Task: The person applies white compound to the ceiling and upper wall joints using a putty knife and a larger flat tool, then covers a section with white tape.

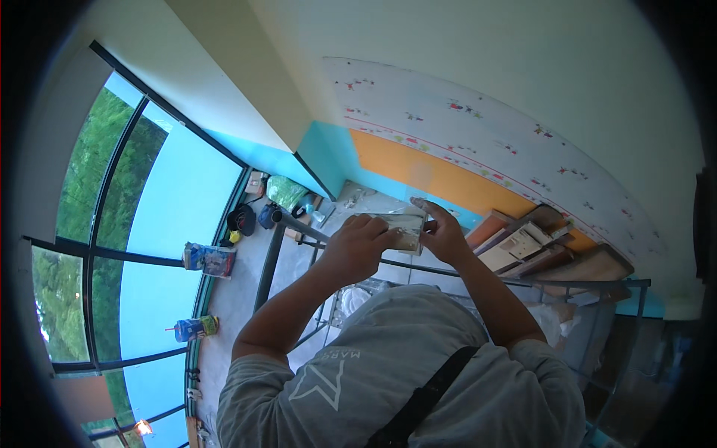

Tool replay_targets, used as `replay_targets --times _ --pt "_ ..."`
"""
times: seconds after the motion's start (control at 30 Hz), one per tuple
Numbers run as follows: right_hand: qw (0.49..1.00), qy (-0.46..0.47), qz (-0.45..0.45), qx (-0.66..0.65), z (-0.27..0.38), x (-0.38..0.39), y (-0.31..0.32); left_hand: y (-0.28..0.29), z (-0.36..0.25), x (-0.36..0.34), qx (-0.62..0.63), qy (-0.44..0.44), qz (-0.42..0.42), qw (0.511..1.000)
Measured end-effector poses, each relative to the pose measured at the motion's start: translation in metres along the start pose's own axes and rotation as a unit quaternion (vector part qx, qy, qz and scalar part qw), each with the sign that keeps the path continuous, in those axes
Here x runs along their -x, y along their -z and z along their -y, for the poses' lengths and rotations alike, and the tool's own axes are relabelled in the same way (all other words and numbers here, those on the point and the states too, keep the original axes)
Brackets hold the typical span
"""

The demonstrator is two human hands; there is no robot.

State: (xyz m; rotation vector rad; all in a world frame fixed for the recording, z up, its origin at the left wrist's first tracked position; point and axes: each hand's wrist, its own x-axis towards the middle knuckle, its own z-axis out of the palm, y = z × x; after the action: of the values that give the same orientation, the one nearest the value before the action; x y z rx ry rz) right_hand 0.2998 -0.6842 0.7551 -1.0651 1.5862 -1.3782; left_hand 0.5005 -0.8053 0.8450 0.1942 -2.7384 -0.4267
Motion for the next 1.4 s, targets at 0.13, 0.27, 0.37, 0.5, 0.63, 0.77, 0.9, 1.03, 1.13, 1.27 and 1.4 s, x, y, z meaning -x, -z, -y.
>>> replay_targets --times 0.13,0.27,0.37,0.5,0.63,0.77,0.9,1.03,1.13,1.27,1.4 --pt "0.997 0.08 0.005 0.02 -0.023 -0.002 0.002 -0.008 -0.013 -0.007 0.0 0.004 -0.015 1.0" --pt "0.981 0.152 0.004 0.116 -0.035 -0.004 0.011 -0.02 -0.021 -0.008 -0.028 0.035 0.022 0.999" --pt "0.998 0.04 0.043 0.029 -0.01 0.004 0.013 -0.027 -0.013 -0.007 -0.125 0.15 0.112 0.974" --pt "0.997 0.053 0.04 0.039 0.0 -0.003 0.024 -0.025 -0.007 0.009 -0.089 0.141 0.02 0.986" --pt "0.994 0.056 0.041 0.078 -0.005 -0.003 0.033 -0.022 -0.028 0.0 -0.025 0.084 -0.045 0.995" --pt "0.995 0.059 0.066 0.056 -0.015 -0.009 0.025 -0.024 -0.033 0.002 -0.031 0.135 -0.02 0.99" --pt "0.984 0.072 0.068 0.146 -0.019 -0.029 0.005 -0.038 0.0 0.044 -0.058 0.254 -0.005 0.965" --pt "0.926 0.196 0.136 0.291 -0.017 -0.07 -0.045 -0.051 0.021 0.124 0.021 0.392 -0.066 0.917" --pt "0.864 0.302 0.206 0.344 0.001 -0.103 -0.104 -0.055 0.007 0.177 -0.006 0.5 -0.047 0.864" --pt "0.82 0.343 0.292 0.353 0.002 -0.153 -0.196 -0.062 -0.011 0.247 0.012 0.574 -0.15 0.805" --pt "0.771 0.35 0.335 0.413 -0.01 -0.191 -0.281 -0.048 -0.032 0.289 0.049 0.655 -0.227 0.719"
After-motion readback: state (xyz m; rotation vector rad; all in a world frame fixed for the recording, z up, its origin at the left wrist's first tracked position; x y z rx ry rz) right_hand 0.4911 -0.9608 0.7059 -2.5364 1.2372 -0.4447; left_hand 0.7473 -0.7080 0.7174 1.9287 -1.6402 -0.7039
